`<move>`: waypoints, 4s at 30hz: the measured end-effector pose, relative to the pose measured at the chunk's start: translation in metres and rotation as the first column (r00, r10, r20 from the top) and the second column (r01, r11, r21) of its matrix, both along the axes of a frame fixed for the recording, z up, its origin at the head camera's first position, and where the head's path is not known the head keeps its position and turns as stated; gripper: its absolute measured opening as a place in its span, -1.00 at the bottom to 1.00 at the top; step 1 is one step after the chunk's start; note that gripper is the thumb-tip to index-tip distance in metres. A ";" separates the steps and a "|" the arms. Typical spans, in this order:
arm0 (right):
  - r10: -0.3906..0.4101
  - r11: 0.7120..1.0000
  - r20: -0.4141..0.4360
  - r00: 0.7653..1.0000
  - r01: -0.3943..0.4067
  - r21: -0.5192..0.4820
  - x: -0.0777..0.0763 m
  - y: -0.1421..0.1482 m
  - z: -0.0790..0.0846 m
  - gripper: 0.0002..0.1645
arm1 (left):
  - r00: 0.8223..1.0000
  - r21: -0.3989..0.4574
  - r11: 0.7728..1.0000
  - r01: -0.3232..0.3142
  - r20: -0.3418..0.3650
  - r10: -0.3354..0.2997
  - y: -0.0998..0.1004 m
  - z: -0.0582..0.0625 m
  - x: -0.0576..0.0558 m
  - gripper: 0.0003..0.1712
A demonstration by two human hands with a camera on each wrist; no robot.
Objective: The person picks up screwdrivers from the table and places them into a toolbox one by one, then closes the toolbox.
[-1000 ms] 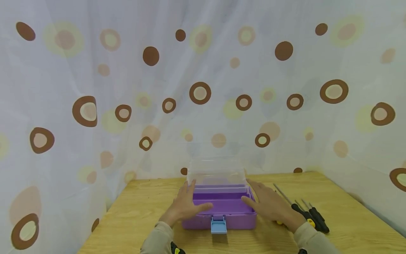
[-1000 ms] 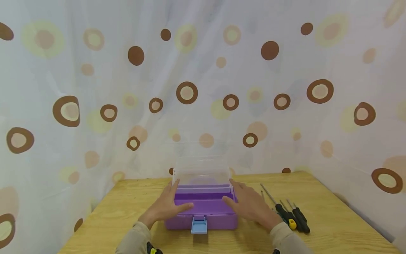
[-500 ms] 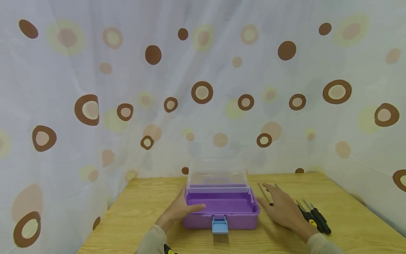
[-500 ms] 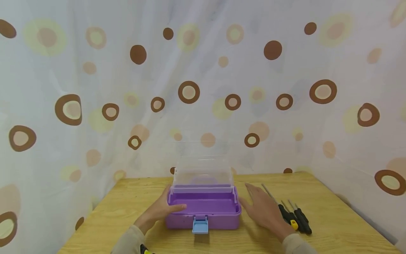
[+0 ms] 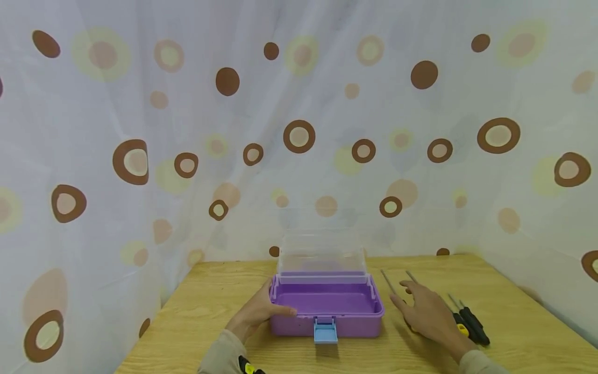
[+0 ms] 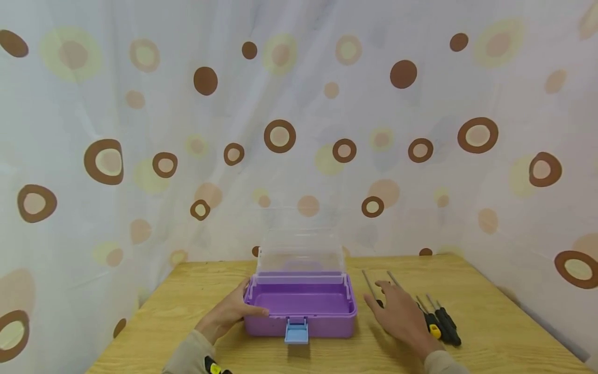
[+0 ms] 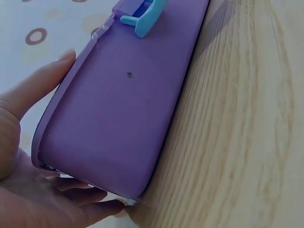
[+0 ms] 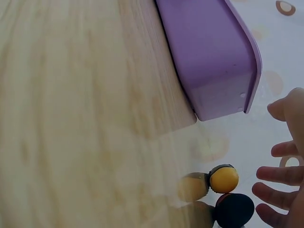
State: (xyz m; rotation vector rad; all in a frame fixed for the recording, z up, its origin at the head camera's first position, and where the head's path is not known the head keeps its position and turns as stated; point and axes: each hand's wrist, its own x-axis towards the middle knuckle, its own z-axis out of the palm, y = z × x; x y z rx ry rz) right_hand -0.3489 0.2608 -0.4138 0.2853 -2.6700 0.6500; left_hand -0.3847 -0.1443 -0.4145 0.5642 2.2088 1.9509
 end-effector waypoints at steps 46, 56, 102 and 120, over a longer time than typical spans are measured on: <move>-0.184 0.969 0.154 0.971 0.153 0.194 -0.003 0.009 -0.005 -0.54 | 0.996 0.014 0.999 0.043 0.071 -0.044 -0.005 0.001 -0.002 0.45; -0.209 0.976 0.047 0.977 0.206 0.066 0.001 0.009 0.000 -0.53 | 0.995 0.045 0.997 0.066 0.072 -0.069 -0.005 -0.003 -0.006 0.44; -0.240 0.478 0.116 0.964 0.221 -0.850 -0.003 0.036 0.020 -0.40 | 0.993 0.041 0.995 0.087 0.075 -0.090 -0.004 0.004 0.000 0.41; 0.104 0.294 -0.029 0.994 -0.059 -0.954 0.006 0.027 0.030 -0.83 | 0.995 0.032 0.996 0.078 0.055 -0.080 -0.004 0.002 -0.003 0.42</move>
